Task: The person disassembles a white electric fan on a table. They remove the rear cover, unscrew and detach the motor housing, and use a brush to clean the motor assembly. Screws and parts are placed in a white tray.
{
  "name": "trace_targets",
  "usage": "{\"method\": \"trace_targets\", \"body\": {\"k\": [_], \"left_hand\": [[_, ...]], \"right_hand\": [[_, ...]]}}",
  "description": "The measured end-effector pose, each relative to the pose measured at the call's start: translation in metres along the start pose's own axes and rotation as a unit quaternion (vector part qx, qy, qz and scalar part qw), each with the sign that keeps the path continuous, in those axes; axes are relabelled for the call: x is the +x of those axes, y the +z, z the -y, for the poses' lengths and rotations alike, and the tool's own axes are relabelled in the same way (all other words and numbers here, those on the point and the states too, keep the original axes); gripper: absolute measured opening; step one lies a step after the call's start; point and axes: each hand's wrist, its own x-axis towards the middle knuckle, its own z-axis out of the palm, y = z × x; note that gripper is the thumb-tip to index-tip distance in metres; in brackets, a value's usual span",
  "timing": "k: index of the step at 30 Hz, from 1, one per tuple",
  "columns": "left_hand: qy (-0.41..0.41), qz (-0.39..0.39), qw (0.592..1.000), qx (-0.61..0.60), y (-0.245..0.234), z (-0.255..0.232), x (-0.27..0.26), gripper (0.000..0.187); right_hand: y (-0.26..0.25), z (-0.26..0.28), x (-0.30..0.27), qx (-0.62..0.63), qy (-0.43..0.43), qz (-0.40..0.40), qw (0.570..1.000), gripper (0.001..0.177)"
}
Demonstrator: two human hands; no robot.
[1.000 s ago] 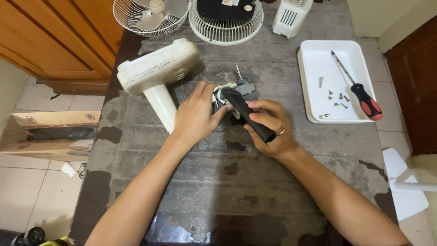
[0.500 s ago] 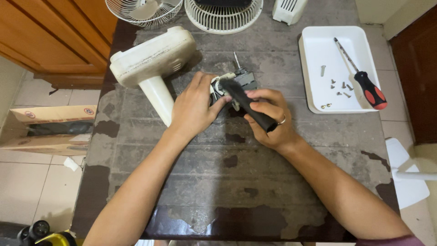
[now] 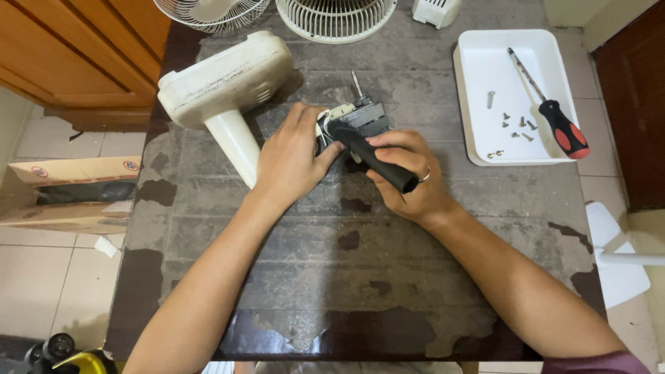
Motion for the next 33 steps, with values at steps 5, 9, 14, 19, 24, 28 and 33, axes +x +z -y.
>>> {"method": "trace_targets", "body": {"k": [5,9,14,19,24,28,33], "left_hand": [[0.006,-0.005,1.000,-0.006,0.000,0.000,0.001,0.051],[0.004,-0.006,1.000,-0.009,-0.001,0.000,0.000,0.051],[0.003,-0.002,1.000,-0.007,0.000,0.001,0.000,0.049],[0.006,-0.006,1.000,-0.006,0.000,0.000,0.001,0.052],[-0.043,0.049,0.998,0.012,-0.004,-0.003,0.002,0.057],[-0.014,0.082,0.996,0.040,-0.007,-0.004,0.003,0.063],[-0.024,0.118,0.992,0.035,-0.006,-0.002,-0.002,0.060]], "right_hand": [[-0.002,0.000,-0.003,-0.019,-0.002,-0.009,1.000,0.042],[0.000,-0.001,-0.005,-0.008,0.013,-0.023,1.000,0.041],[-0.002,-0.002,-0.006,-0.006,0.014,-0.031,0.999,0.039],[-0.001,-0.005,-0.006,-0.005,-0.009,-0.026,1.000,0.038],[0.004,-0.012,-0.012,0.081,0.033,-0.067,0.994,0.033],[-0.001,-0.017,-0.020,0.093,0.067,-0.096,0.989,0.033],[-0.004,-0.015,-0.021,0.110,0.073,-0.086,0.987,0.035]]}}
